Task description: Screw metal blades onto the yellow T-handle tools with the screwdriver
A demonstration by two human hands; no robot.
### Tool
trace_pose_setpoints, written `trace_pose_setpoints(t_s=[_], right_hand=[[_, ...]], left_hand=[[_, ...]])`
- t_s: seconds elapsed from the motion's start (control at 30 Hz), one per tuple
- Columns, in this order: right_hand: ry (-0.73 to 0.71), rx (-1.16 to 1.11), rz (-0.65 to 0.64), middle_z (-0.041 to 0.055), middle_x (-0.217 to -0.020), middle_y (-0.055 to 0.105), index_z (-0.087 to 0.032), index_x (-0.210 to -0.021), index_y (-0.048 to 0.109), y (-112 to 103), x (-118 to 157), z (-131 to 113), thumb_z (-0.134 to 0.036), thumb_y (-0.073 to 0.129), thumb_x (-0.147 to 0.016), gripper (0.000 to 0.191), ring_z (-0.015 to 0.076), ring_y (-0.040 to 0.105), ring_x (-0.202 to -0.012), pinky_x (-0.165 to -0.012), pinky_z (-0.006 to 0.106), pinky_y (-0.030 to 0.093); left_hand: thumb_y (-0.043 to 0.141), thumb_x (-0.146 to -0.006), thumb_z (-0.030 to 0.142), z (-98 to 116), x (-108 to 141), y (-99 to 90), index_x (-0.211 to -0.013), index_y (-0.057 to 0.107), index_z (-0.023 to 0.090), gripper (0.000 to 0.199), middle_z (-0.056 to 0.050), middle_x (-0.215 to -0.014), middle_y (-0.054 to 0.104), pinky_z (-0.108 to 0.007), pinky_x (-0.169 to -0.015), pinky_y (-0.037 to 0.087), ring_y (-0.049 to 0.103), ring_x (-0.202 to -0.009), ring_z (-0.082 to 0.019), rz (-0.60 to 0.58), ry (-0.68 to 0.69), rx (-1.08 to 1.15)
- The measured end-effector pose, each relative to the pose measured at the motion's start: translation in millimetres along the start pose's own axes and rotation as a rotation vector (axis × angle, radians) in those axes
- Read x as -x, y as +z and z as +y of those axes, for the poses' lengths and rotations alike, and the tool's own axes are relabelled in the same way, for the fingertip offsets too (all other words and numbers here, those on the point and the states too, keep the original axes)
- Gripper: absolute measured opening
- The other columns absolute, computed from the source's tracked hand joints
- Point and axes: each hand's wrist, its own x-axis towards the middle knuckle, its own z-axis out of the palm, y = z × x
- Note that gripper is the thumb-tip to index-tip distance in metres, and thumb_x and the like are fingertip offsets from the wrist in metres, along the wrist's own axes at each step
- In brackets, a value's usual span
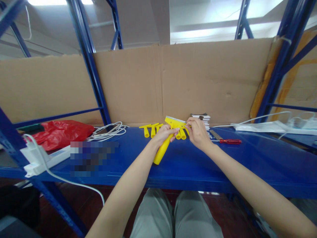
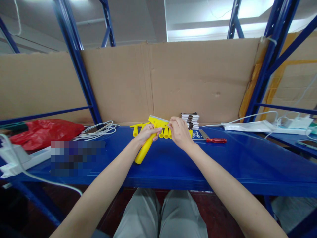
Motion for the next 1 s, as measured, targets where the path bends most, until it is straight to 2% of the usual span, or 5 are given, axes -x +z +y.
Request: trace_pose_setpoints(t_s=[0.3, 0.63, 0.83, 0.97, 1.0], right_hand=[[-0.042, 0.028, 0.027, 0.0107, -0.098, 0.062, -0.020, -0.091, 0.050, -2, -2, -3, -0.015, 0.042, -0.092, 0.009, 0.0218, 0.056, -0.093, -0.076, 0.036, 0.040], [-0.040, 0.068, -0.057, 0.0119, -0.099, 0.062, -0.018, -0.090, 0.050, -1, 0, -3, -0.014, 0.040, -0.092, 0.012, 0.0219, 0.054, -0.095, -0.077, 0.035, 0.038], [0.055, 0.032, -0.137, 0.0120, -0.100, 0.061, -0.019, -0.088, 0.052, 0, 0, -4, -0.015, 0.040, -0.090, 0.013, 0.0235, 0.054, -0.097, -0.081, 0.039, 0.038], [0.218, -0.134, -0.099, 0.0100, -0.100, 0.058, -0.022, -0.087, 0.052, 7, 2, 10, -0.024, 0.049, -0.086, 0.004, 0.0249, 0.053, -0.098, -0.085, 0.042, 0.040], [0.262, -0.193, -0.089, 0.0096, -0.102, 0.057, -0.022, -0.089, 0.052, 10, 3, 15, -0.028, 0.053, -0.084, 0.008, 0.0251, 0.052, -0.099, -0.086, 0.043, 0.041]], left_hand=[[0.063, -0.077, 0.034, 1, 2, 0.8, -0.052, 0.045, 0.017, 0.035, 0.005, -0.037, 0.043, -0.019, -0.041, 0.028, 0.038, -0.032, -0.004, -0.010, 0.023, -0.001], [0.062, -0.076, 0.030, 6, 2, 9.8, -0.050, 0.047, 0.017, 0.033, 0.005, -0.037, 0.045, -0.019, -0.043, 0.031, 0.038, -0.033, -0.004, 0.081, 0.084, -0.172], [0.062, -0.077, 0.028, 5, 0, 13.3, -0.048, 0.047, 0.017, 0.034, 0.005, -0.035, 0.044, -0.019, -0.043, 0.032, 0.038, -0.032, -0.005, 0.126, 0.059, -0.244], [0.060, -0.077, 0.022, 8, -1, 15.0, -0.047, 0.046, 0.017, 0.033, 0.005, -0.034, 0.044, -0.017, -0.042, 0.032, 0.038, -0.033, -0.004, 0.143, 0.033, -0.292], [0.059, -0.078, 0.020, 9, 0, 16.0, -0.047, 0.046, 0.017, 0.034, 0.005, -0.034, 0.044, -0.017, -0.042, 0.032, 0.038, -0.032, -0.004, 0.144, 0.025, -0.295]])
